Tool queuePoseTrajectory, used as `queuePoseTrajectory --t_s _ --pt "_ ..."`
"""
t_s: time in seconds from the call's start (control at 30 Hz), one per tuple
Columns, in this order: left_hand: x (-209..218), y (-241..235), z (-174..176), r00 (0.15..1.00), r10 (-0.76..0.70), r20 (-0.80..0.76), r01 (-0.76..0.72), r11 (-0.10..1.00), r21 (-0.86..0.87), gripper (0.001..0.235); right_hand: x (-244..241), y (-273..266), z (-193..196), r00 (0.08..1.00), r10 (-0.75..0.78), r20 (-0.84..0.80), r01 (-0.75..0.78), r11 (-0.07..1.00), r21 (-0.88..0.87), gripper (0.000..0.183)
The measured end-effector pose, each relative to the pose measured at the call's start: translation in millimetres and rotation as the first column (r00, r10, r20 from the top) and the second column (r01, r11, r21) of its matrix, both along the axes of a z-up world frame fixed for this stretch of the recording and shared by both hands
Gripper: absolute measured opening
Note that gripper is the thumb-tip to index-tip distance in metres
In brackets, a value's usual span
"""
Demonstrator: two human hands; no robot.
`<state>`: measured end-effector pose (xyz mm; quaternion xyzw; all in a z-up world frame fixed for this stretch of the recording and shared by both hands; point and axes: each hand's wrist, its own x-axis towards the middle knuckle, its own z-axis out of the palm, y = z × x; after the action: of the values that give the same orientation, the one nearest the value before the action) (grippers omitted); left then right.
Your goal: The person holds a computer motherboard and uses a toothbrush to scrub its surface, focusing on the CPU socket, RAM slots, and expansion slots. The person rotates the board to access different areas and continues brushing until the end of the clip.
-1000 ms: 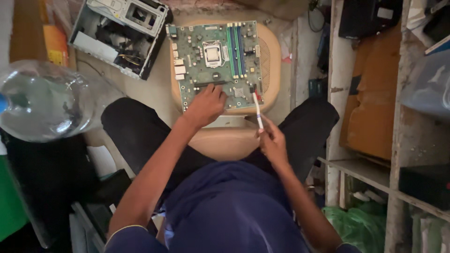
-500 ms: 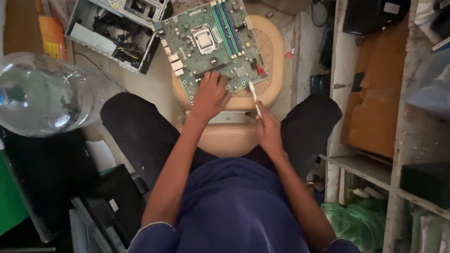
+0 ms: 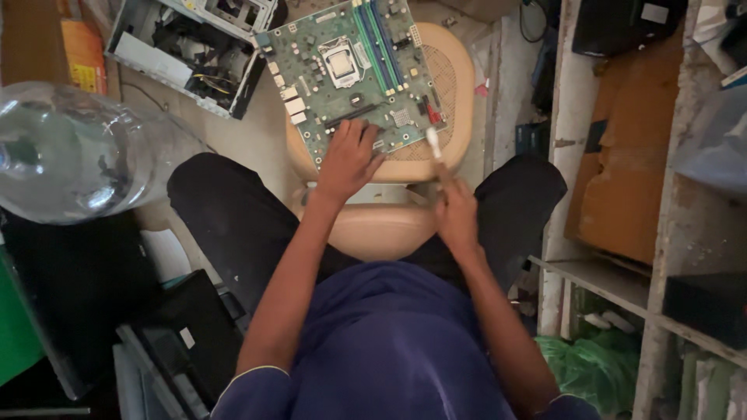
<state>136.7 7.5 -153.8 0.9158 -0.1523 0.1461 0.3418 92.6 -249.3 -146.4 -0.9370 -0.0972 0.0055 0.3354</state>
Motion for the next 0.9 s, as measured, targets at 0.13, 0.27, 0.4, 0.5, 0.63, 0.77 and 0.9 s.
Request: queuePoseTrajectory --t_s 0.13,0.27,0.4,0.5,0.63,0.77,0.9 --pt "1 -2 0 1.000 0.005 -0.026 -0.005 1.000 0.006 0.052 5 -2 -1 0.996 0.062 0.065 -0.060 0.998 -0.028 0.053" --pt "0 -2 -2 1.000 0.007 -0.022 -0.007 1.000 0.010 0.052 6 -1 0 0.998 0.056 0.005 -0.056 0.998 0.038 0.057" --pt "1 -3 -3 1.000 0.022 -0.014 -0.022 1.000 0.003 0.053 10 -5 5 0.995 0.074 0.064 -0.079 0.995 0.064 0.061" --pt "0 -2 -4 1.000 0.017 -0.022 -0.017 1.000 -0.002 0.053 11 -5 9 0.998 0.045 0.051 -0.046 0.999 0.022 0.060" --pt "1 -3 -4 1.000 0.018 -0.014 -0.018 1.000 0.005 0.053 12 -5 12 0.997 0.068 0.033 -0.068 0.998 -0.001 0.055" --pt "0 -2 -4 0.999 0.023 -0.043 -0.023 1.000 0.000 0.053 13 -6 9 0.993 0.114 0.012 -0.114 0.993 -0.015 0.054" --pt "2 -4 -2 0.999 0.028 -0.025 -0.028 1.000 -0.005 0.052 14 -6 7 0.995 0.051 0.080 -0.053 0.998 0.027 0.053"
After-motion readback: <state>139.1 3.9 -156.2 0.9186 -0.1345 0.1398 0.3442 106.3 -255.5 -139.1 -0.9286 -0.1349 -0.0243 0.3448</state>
